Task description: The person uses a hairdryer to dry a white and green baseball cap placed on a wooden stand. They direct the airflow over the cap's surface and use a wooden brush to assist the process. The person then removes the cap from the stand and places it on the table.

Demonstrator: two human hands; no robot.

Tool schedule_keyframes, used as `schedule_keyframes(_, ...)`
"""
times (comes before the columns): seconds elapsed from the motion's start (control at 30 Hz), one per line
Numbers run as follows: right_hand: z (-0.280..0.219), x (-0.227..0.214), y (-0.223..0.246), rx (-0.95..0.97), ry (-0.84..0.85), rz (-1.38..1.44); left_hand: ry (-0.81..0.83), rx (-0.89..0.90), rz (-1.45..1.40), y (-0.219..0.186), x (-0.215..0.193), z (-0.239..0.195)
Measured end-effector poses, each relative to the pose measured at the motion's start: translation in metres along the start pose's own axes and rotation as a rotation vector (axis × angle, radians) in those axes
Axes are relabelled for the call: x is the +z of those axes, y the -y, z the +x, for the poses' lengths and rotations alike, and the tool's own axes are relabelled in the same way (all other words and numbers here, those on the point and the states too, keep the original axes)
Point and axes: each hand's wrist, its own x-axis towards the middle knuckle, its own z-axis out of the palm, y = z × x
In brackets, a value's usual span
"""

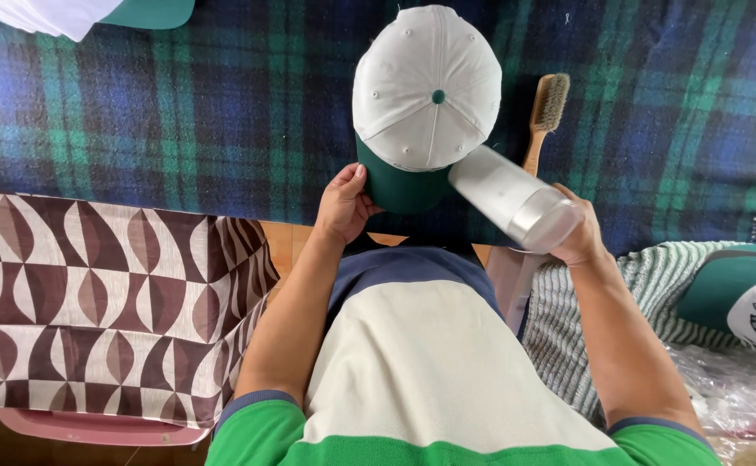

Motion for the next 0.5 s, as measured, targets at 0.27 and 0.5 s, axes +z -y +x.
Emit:
schedule_keyframes(0.27,-0.029,0.04,0.02,-0.138,0.107,0.101,0.015,-0.023,0.012,-0.007,0.004,-0.003)
schedule_keyframes(0.5,0.045,0.043,0.241,-0.075,0.28,-0.311,-0.018,-0.126,-0.134,-0.014,-0.003,-0.007)
